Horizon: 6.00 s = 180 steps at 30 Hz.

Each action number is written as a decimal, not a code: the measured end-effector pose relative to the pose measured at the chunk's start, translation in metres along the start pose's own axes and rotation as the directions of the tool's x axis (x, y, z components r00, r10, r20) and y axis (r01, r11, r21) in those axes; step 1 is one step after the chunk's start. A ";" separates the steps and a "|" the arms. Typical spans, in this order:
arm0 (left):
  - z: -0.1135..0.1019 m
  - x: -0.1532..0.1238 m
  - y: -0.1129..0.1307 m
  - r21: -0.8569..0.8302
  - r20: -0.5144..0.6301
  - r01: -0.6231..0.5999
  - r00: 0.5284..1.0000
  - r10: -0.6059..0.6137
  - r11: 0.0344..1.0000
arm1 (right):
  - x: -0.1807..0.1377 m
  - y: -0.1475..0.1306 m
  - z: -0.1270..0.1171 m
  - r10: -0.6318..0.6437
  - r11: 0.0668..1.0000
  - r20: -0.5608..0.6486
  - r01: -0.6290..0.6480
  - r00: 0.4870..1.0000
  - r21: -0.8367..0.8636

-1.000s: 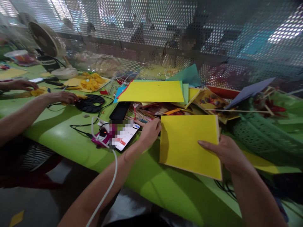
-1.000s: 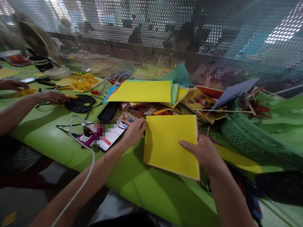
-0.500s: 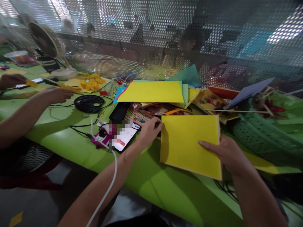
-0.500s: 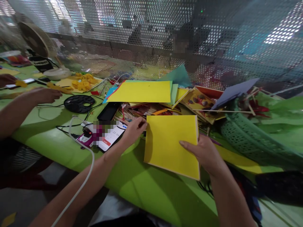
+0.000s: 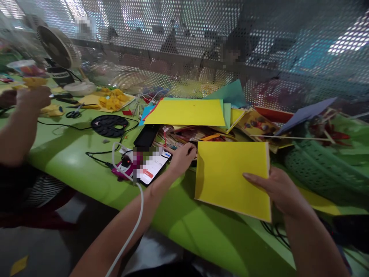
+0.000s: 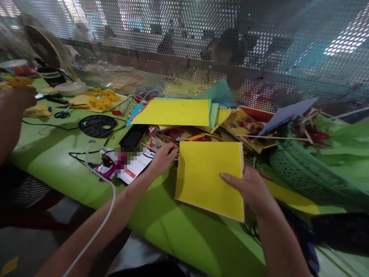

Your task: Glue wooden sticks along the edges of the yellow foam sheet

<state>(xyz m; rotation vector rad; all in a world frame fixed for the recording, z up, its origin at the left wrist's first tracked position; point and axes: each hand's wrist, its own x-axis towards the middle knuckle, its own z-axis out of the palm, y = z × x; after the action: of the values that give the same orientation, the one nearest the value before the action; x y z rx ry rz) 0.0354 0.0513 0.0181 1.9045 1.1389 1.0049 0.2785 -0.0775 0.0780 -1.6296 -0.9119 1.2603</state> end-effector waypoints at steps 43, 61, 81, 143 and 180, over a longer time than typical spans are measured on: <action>0.006 -0.010 0.011 -0.068 0.296 0.053 0.955 -0.031 0.996 | -0.005 -0.009 0.005 -0.072 0.989 -0.270 0.103 0.960 0.105; 0.004 -0.007 0.013 -0.292 0.244 0.114 0.969 -0.041 0.950 | -0.005 -0.010 -0.001 -0.093 0.983 -0.324 0.139 0.941 0.123; 0.002 -0.013 0.020 0.094 0.209 -0.039 0.978 0.019 0.995 | 0.000 -0.005 0.000 -0.091 0.979 -0.297 0.140 0.950 0.148; -0.045 -0.014 0.052 -0.463 0.408 0.118 0.908 0.093 0.878 | -0.004 -0.009 -0.007 -0.022 0.989 -0.217 0.053 0.976 0.138; -0.011 -0.013 0.020 0.051 -0.006 -0.012 1.000 0.013 0.999 | -0.006 0.000 0.002 -0.007 0.999 -0.147 0.001 0.989 -0.039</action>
<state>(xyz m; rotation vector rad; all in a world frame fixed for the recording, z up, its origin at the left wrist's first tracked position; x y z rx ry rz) 0.0289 0.0342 0.0366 1.9517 1.1678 0.9987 0.2750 -0.0823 0.0795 -1.7260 -0.8523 1.1096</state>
